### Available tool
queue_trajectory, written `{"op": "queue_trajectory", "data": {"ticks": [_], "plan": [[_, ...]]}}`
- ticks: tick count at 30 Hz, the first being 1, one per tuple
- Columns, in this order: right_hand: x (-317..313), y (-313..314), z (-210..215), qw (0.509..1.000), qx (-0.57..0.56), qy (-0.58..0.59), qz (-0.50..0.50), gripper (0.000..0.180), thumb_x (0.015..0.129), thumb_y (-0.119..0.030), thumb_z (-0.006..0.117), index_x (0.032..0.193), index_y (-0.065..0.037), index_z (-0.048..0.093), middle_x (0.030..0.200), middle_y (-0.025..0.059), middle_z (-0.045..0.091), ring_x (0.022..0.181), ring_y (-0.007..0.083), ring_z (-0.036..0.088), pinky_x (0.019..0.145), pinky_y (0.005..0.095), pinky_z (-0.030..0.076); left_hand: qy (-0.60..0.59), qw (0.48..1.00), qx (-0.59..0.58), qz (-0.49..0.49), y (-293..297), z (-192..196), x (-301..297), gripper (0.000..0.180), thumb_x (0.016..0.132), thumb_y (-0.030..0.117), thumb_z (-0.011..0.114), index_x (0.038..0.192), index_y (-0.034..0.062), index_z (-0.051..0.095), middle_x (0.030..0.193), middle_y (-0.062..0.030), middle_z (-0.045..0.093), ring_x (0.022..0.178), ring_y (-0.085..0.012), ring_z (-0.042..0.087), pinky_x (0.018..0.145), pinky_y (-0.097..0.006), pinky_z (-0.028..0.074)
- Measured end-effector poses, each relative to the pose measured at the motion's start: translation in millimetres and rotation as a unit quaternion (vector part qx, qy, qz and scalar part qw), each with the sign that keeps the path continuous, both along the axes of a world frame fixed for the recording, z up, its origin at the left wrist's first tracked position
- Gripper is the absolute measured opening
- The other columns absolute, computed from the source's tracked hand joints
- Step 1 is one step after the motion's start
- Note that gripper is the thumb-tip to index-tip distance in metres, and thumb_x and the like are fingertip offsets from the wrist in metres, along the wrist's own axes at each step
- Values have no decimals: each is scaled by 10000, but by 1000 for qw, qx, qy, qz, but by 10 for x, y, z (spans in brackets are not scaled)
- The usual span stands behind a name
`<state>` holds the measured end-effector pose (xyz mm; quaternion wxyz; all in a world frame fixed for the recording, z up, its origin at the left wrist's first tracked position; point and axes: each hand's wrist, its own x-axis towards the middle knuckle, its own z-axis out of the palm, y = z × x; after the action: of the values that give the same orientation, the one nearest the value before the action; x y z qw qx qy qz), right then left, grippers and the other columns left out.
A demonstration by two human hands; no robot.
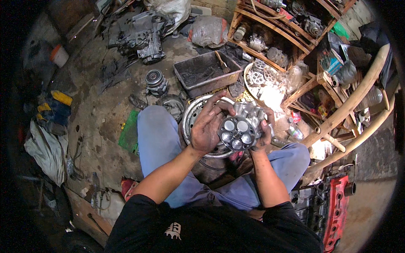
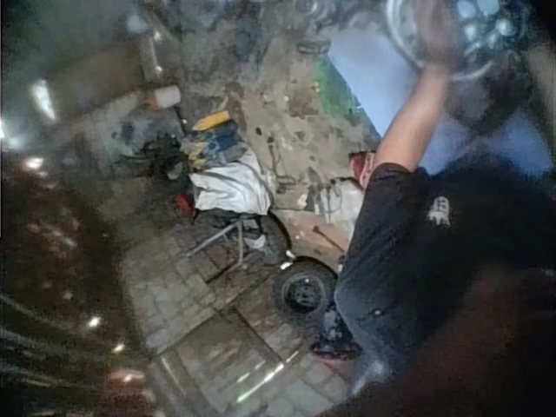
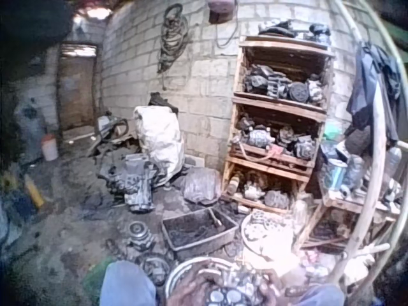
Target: The person sits on the floor and assembles a mechanical component, likely a water pump, onto a metal rim. They place the part, align it, and use a ratchet to tighten bolts, securing the assembly.
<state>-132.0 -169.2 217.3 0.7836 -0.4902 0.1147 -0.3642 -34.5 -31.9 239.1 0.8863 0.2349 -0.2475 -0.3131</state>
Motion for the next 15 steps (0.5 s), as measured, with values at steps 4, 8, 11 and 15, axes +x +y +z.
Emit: {"op": "queue_trajectory", "data": {"ticks": [4, 8, 11, 15], "plan": [[-60, 24, -27, 999, 35, -11, 2, 460, 819, -332, 605, 1125, -1, 513, 1083, 135, 584, 1015, 227, 583, 942, 376, 468, 75, 997, -1, -11, 34, 59, -55, 634, 939, 375, 473, 1466, 48, 341, 1118, -127, 542, 1041, -208, 516, 951, -323, 412], [-44, 24, 123, 998, -44, -17, 30, 543, 774, -361, 672, 1133, 16, 516, 1110, 166, 579, 1060, 266, 579, 990, 401, 443, 72, 997, -10, -15, 49, 77, -53, 646, 943, 418, 470, 1459, 52, 340, 1125, -111, 539, 1018, -193, 525, 911, -303, 417], [-69, 4, 163, 996, -71, -11, 47, 604, 753, -384, 710, 1155, 18, 507, 1164, 181, 561, 1119, 299, 564, 1020, 421, 431, 76, 997, -7, -20, 53, 114, -69, 642, 953, 437, 452, 1456, 53, 343, 1108, -101, 541, 997, -180, 531, 873, -282, 422], [-143, -23, 82, 996, -69, 25, 51, 850, 729, -491, 767, 1354, -13, 447, 1304, 156, 523, 1227, 300, 535, 1064, 438, 433, 66, 997, 0, -31, 98, 110, -58, 637, 966, 466, 407, 1448, 55, 350, 1099, -98, 549, 984, -169, 536, 846, -269, 427]]}}
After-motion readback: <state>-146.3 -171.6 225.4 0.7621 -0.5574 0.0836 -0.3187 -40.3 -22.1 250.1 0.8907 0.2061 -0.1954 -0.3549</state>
